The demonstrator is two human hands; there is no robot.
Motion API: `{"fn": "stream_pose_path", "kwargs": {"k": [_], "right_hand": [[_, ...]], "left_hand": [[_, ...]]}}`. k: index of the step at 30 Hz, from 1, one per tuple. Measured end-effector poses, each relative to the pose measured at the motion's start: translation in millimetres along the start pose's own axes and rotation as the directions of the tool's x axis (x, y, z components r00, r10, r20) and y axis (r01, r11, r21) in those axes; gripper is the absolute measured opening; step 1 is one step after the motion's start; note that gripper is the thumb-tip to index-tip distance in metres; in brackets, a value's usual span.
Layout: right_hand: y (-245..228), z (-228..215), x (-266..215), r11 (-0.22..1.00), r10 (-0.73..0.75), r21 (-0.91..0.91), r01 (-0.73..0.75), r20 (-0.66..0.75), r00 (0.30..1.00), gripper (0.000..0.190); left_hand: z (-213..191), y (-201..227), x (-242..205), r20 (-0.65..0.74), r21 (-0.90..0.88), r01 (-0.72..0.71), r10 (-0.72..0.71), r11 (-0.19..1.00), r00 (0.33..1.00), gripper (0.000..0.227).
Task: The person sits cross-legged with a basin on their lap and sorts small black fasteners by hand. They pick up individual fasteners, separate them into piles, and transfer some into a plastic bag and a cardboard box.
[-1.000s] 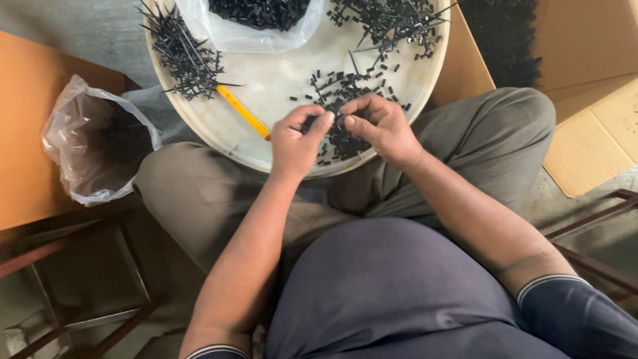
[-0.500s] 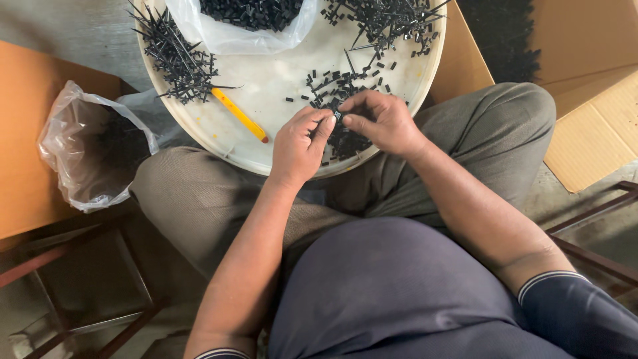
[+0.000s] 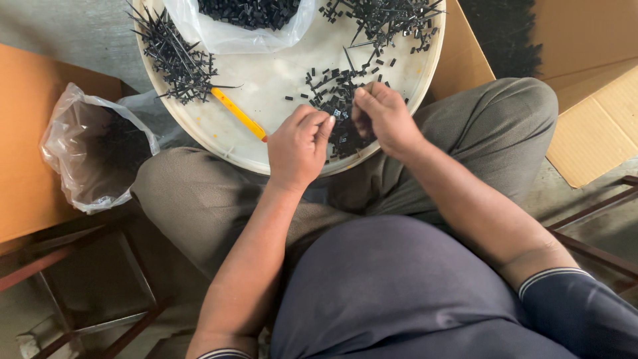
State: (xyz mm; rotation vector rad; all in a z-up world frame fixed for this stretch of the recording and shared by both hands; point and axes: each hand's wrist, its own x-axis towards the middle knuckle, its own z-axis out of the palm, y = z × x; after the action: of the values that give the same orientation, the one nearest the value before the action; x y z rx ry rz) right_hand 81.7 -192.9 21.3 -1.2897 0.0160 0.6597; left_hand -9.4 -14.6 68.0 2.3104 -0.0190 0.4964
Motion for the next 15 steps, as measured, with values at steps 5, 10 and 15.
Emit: {"fn": "stream_pose_path", "kwargs": {"k": [5, 10, 15], "right_hand": [[-8.5, -7.2, 0.1, 0.971, 0.193, 0.111, -0.211, 0.153, 0.969, 0.016], [2.2, 2.7, -6.5, 0.870, 0.013, -0.485, 0.084, 0.192, 0.981, 0.022], [-7.5, 7.8, -15.3, 0.459, -0.389, -0.682, 0.569, 0.421, 0.819, 0.016]], "left_hand": [[-2.7, 0.3, 2.4, -0.046, 0.047, 0.103, -0.101, 0.994, 0.994, 0.012], [-3.0, 0.1, 1.6, -0.041, 0.128, 0.019, -0.014, 0.992, 0.999, 0.013], [5.5, -9.4, -4.1, -0.013, 0.080, 0.066, -0.066, 0.995, 0.998, 0.016]]}}
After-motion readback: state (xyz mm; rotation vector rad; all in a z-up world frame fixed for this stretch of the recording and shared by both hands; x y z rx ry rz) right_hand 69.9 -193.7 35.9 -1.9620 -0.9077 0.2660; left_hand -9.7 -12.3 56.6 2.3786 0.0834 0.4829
